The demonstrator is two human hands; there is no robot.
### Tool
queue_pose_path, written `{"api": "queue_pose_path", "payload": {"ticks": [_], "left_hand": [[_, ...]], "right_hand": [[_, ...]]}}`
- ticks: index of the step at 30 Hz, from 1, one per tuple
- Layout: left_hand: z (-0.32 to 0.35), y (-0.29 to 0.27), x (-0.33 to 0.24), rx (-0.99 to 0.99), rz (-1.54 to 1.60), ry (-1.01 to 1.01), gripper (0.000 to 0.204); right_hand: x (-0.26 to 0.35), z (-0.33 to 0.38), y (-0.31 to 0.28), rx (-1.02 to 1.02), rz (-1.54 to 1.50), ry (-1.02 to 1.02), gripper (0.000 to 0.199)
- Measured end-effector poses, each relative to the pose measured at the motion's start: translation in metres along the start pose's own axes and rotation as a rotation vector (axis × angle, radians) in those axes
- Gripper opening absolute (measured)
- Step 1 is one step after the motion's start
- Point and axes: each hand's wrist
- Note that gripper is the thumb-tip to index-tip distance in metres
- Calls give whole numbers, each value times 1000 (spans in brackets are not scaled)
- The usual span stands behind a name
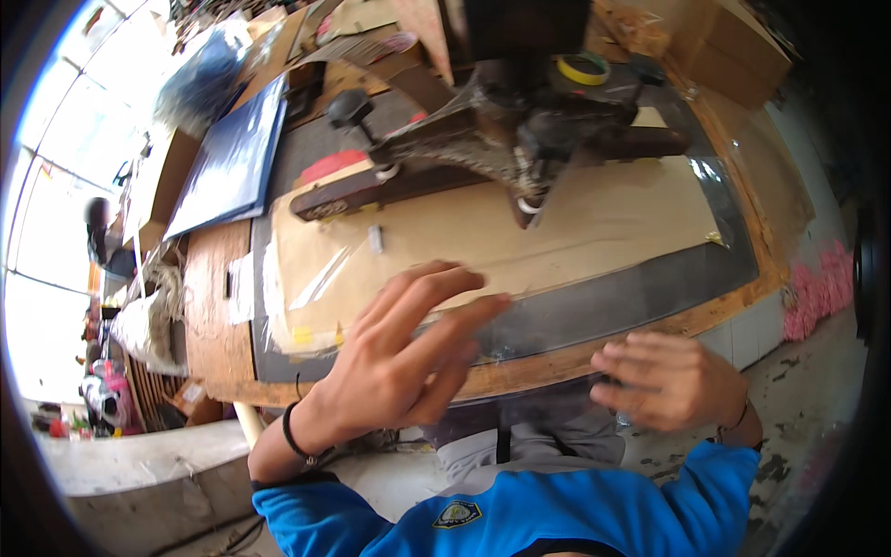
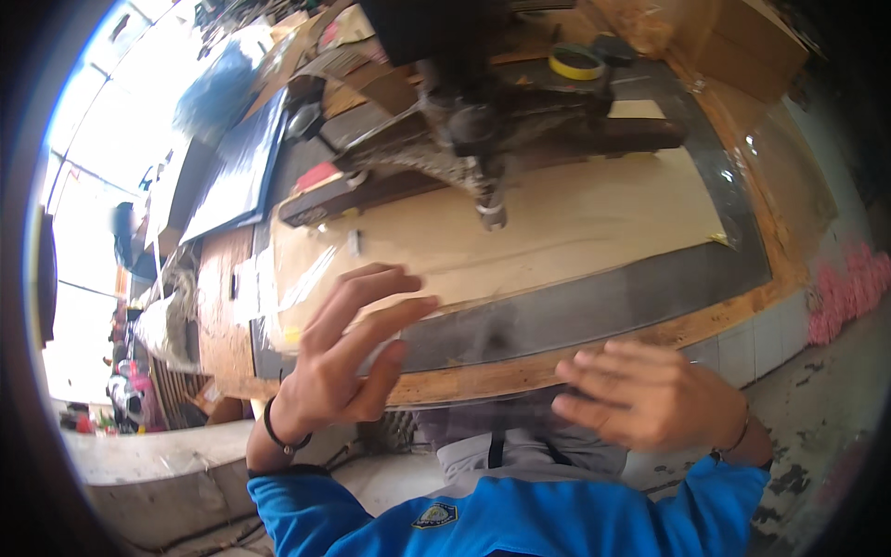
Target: The person places a plastic sheet onto the machine bed, aligns a small white block, and lowers the press arm multiple times to apply heat or pressure. They then remove the plastic sheet and handle a transparent plastic sleeve.
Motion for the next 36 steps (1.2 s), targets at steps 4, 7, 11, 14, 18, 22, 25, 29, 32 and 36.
{"api": "queue_pose_path", "payload": {"ticks": [4,7,11,14,18,22,25,29,32,36], "left_hand": [[-1,4,4,198,-47,-134,50],[9,11,13,295,-282,-214,66],[35,17,39,216,-329,-320,69],[45,18,42,220,-436,-346,68],[50,22,41,207,-541,-383,71],[48,23,47,213,-538,-397,73],[45,24,50,233,-499,-400,75],[39,23,51,273,-453,-387,75],[41,25,46,285,-433,-381,72],[47,29,35,292,-416,-396,69]], "right_hand": [[13,-33,10,-20,-54,-188,35],[18,-49,11,-31,-68,-199,34],[9,-52,-1,84,-309,-177,41],[-31,-36,-18,39,-112,61,53],[-61,-17,7,55,185,390,63],[-66,-7,13,139,246,362,59],[-72,-8,20,53,264,356,50],[-80,-24,28,-68,349,264,43],[-82,-28,33,53,287,233,55],[-77,-19,32,109,251,237,67]]}}
Point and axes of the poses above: each hand's wrist, its own z-axis away from the middle knuckle, its own y-axis out of the palm, x = y × z, and after that the axes turned 8 degrees about z, right-handed
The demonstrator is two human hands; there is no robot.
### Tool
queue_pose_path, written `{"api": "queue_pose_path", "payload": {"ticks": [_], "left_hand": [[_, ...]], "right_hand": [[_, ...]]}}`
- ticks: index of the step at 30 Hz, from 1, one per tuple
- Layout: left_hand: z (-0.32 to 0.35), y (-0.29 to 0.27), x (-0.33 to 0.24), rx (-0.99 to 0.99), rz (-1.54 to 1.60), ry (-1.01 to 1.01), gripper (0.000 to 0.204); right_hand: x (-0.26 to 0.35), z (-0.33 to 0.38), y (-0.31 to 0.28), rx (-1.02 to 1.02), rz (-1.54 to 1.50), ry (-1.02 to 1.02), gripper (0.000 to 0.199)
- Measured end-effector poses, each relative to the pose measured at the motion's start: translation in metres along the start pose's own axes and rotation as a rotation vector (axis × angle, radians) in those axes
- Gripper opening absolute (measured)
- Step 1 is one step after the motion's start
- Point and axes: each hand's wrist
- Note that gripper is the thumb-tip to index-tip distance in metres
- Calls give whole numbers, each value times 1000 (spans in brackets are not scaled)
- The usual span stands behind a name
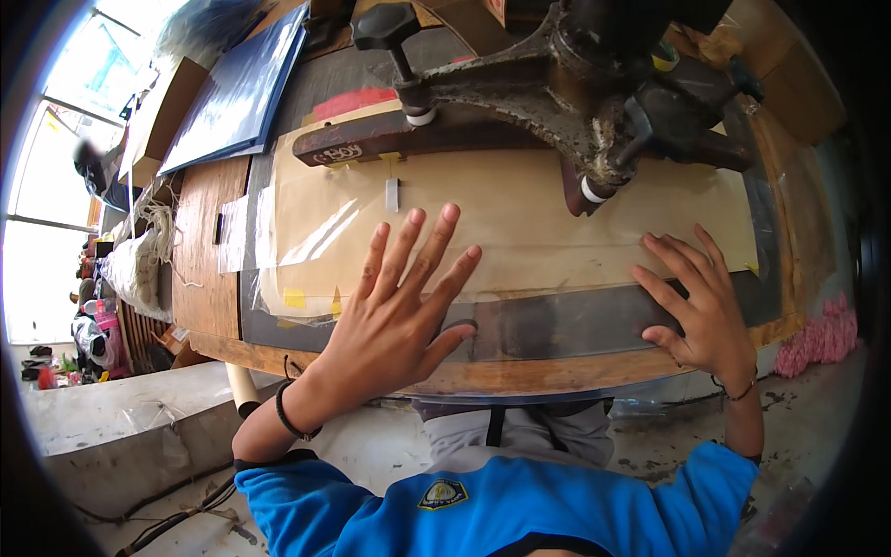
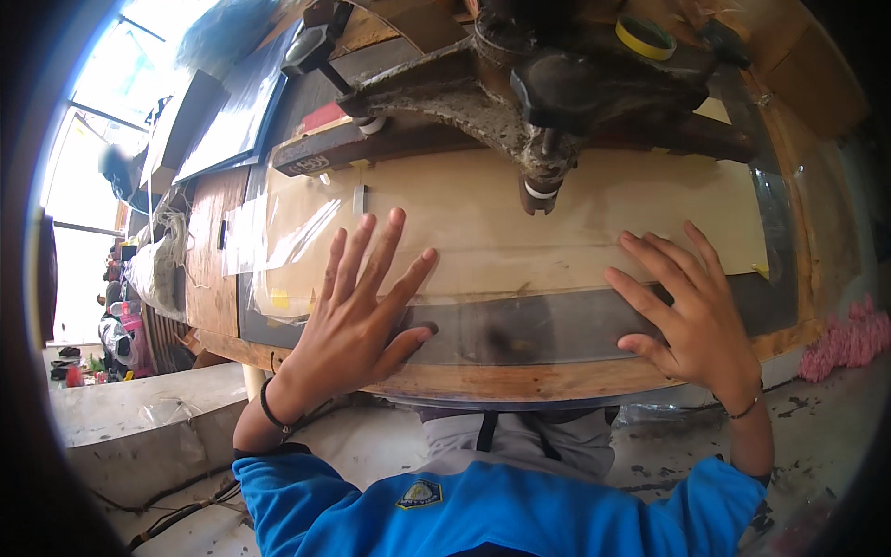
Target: The person places a plastic sheet onto the machine bed, aligns a small white block, and lowers the press arm multiple times to apply heat or pressure. They then remove the plastic sheet and handle a transparent plastic sleeve.
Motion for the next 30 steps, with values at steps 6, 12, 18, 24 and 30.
{"api": "queue_pose_path", "payload": {"ticks": [6,12,18,24,30], "left_hand": [[-8,1,7,-23,59,41,72],[-28,-1,25,-81,12,57,67],[-36,4,38,-203,36,61,56],[-35,7,46,-325,59,50,42],[-34,9,56,-346,131,22,44]], "right_hand": [[-8,-4,0,-6,-61,75,74],[-20,-26,1,36,-94,89,76],[-27,-36,11,-5,-70,79,73],[-29,-40,21,-95,-69,97,67],[-32,-41,24,-150,-166,117,62]]}}
Point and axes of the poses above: each hand's wrist, its own z-axis away from the middle knuckle, its own y-axis out of the palm, x = y × z, and after that the axes turned 8 degrees about z, right-handed
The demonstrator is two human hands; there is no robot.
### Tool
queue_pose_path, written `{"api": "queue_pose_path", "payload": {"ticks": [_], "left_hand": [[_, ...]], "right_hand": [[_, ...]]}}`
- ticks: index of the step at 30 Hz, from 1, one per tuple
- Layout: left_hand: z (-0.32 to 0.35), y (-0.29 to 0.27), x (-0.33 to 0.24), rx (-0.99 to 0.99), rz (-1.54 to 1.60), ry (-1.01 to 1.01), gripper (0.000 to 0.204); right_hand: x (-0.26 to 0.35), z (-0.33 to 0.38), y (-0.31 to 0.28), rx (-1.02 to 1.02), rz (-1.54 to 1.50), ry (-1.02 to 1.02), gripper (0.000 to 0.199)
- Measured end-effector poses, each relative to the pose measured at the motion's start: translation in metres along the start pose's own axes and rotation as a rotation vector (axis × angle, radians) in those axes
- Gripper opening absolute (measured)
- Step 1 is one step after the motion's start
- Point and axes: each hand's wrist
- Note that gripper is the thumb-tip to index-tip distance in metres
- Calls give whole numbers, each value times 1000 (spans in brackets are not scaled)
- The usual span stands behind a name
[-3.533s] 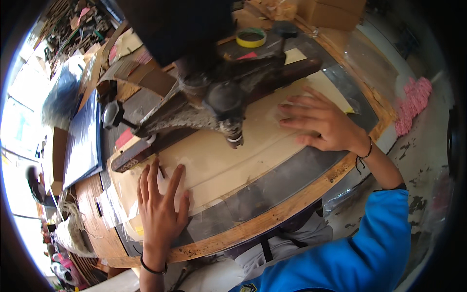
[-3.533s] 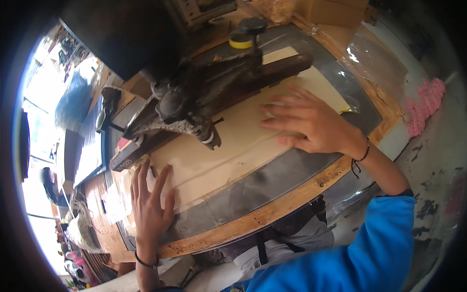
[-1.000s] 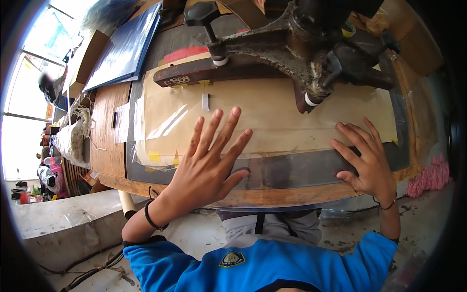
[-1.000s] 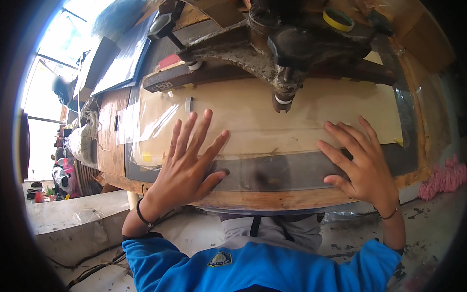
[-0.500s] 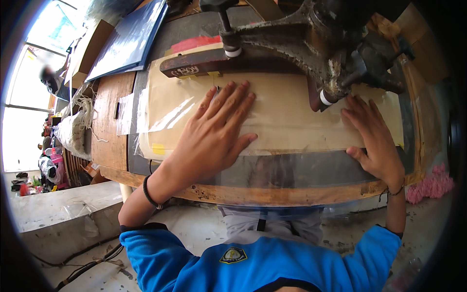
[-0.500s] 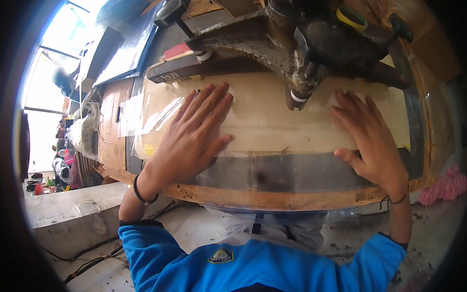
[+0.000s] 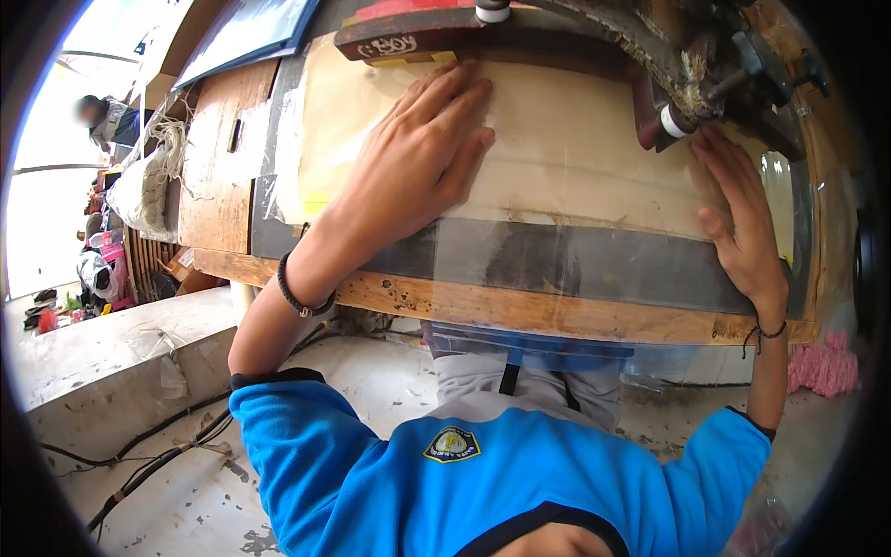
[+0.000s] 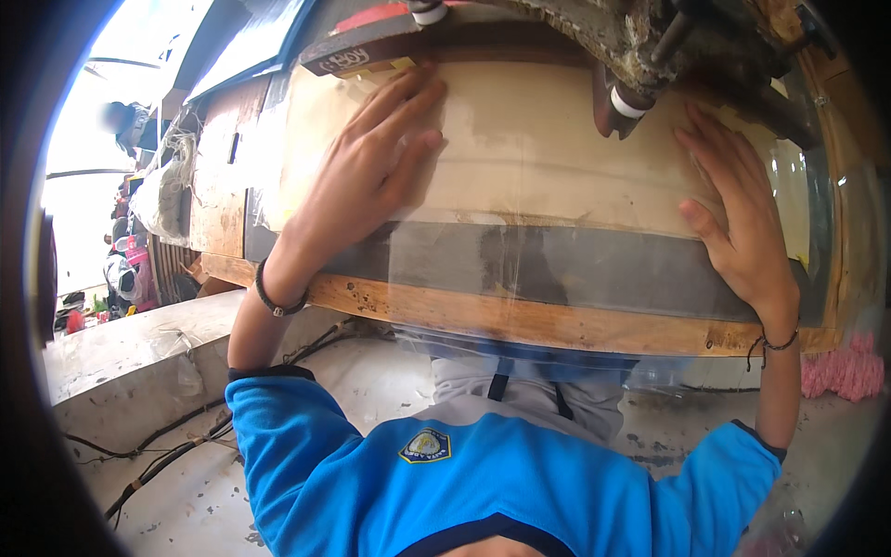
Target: The person places a plastic sheet onto the machine bed, aligns a small white block, and lowers the press arm multiple times to apply heat or pressure. They then remove the plastic sheet and handle a transparent plastic sleeve.
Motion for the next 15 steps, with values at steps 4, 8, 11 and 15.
{"api": "queue_pose_path", "payload": {"ticks": [4,8,11,15], "left_hand": [[1,-6,0,-1,21,-2,44],[2,-13,-6,33,72,-68,44],[4,-13,0,42,92,-68,45],[3,-17,7,29,108,-45,44]], "right_hand": [[-4,-3,-12,51,5,-50,61],[-9,-4,-17,100,-65,-38,60],[-13,-2,-15,120,-99,-32,61],[-17,-1,-12,122,-124,-42,64]]}}
Point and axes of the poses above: each hand's wrist, its own z-axis away from the middle knuckle, its own y-axis out of the palm, x = y × z, and after that the axes turned 8 degrees about z, right-handed
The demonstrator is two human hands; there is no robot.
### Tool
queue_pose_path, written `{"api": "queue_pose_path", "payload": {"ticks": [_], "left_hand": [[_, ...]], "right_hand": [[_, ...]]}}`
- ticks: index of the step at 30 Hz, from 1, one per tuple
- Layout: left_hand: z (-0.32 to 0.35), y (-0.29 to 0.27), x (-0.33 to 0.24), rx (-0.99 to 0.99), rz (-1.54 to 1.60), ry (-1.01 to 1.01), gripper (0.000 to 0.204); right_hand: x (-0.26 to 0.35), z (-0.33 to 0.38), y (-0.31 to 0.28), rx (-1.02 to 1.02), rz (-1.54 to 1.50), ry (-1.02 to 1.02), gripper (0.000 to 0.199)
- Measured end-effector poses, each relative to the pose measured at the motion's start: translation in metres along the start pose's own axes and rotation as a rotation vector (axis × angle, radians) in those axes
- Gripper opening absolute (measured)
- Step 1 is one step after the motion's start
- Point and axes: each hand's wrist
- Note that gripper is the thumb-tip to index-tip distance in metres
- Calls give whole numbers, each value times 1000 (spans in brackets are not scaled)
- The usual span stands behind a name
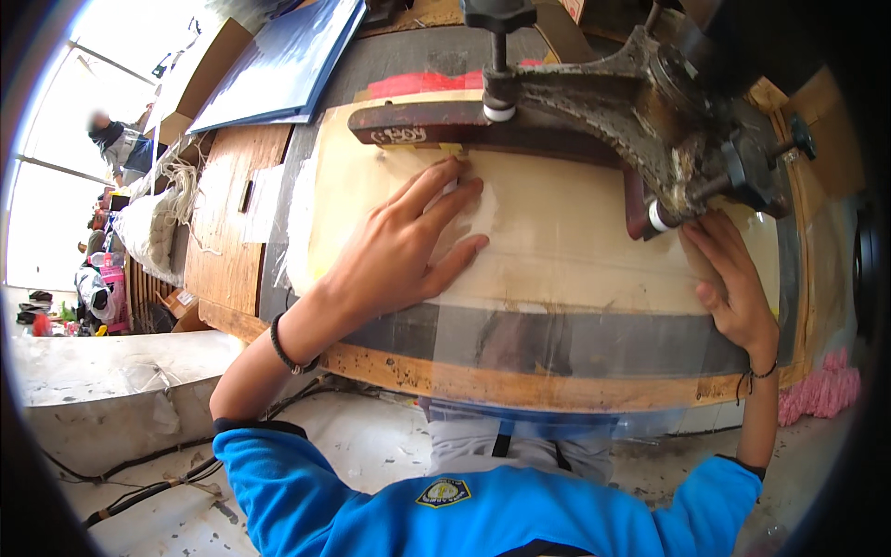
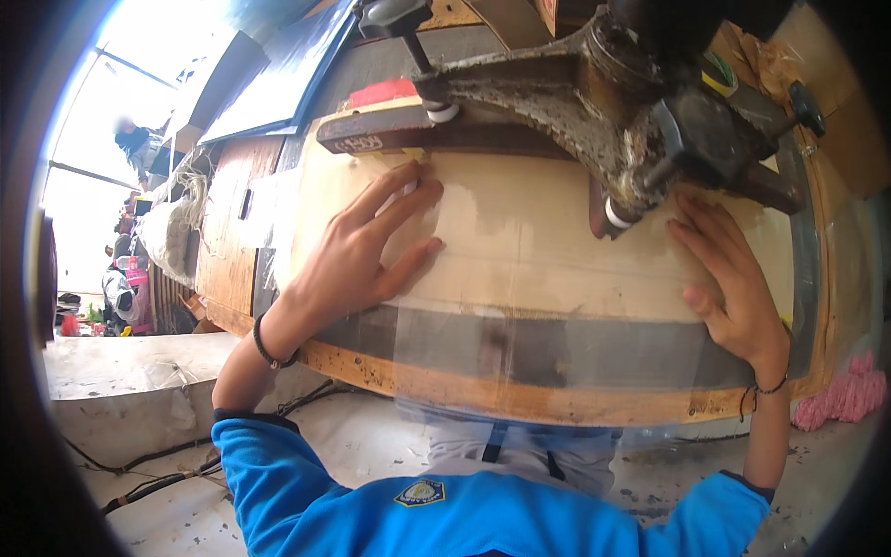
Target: The person places a plastic sheet onto the machine bed, aligns a small white block, and lowers the press arm multiple times to apply heat or pressure. They then remove the plastic sheet and handle a transparent plastic sleeve.
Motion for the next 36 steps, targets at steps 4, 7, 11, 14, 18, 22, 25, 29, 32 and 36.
{"api": "queue_pose_path", "payload": {"ticks": [4,7,11,14,18,22,25,29,32,36], "left_hand": [[1,2,2,-9,-49,28,46],[0,1,1,27,-74,26,48],[-2,2,2,51,-52,20,50],[-3,2,2,52,-50,18,50],[-2,2,2,58,-52,12,51],[-3,1,3,70,-31,6,52],[-3,1,3,77,-24,4,52],[-3,1,4,86,-29,1,52],[-3,-1,7,97,-6,4,51],[-4,-2,8,110,29,-12,51]], "right_hand": [[-2,0,1,6,12,29,70],[-7,6,5,29,20,69,72],[-14,15,8,41,24,100,75],[-14,16,7,65,16,126,76],[-12,18,5,93,13,173,77],[-11,19,4,123,30,201,78],[-13,23,5,126,24,216,78],[-15,24,8,104,24,212,78],[-17,28,8,116,39,212,78],[-20,33,11,98,28,214,78]]}}
Point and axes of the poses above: each hand's wrist, its own z-axis away from the middle knuckle, its own y-axis out of the palm, x = y × z, and after that the axes turned 8 degrees about z, right-handed
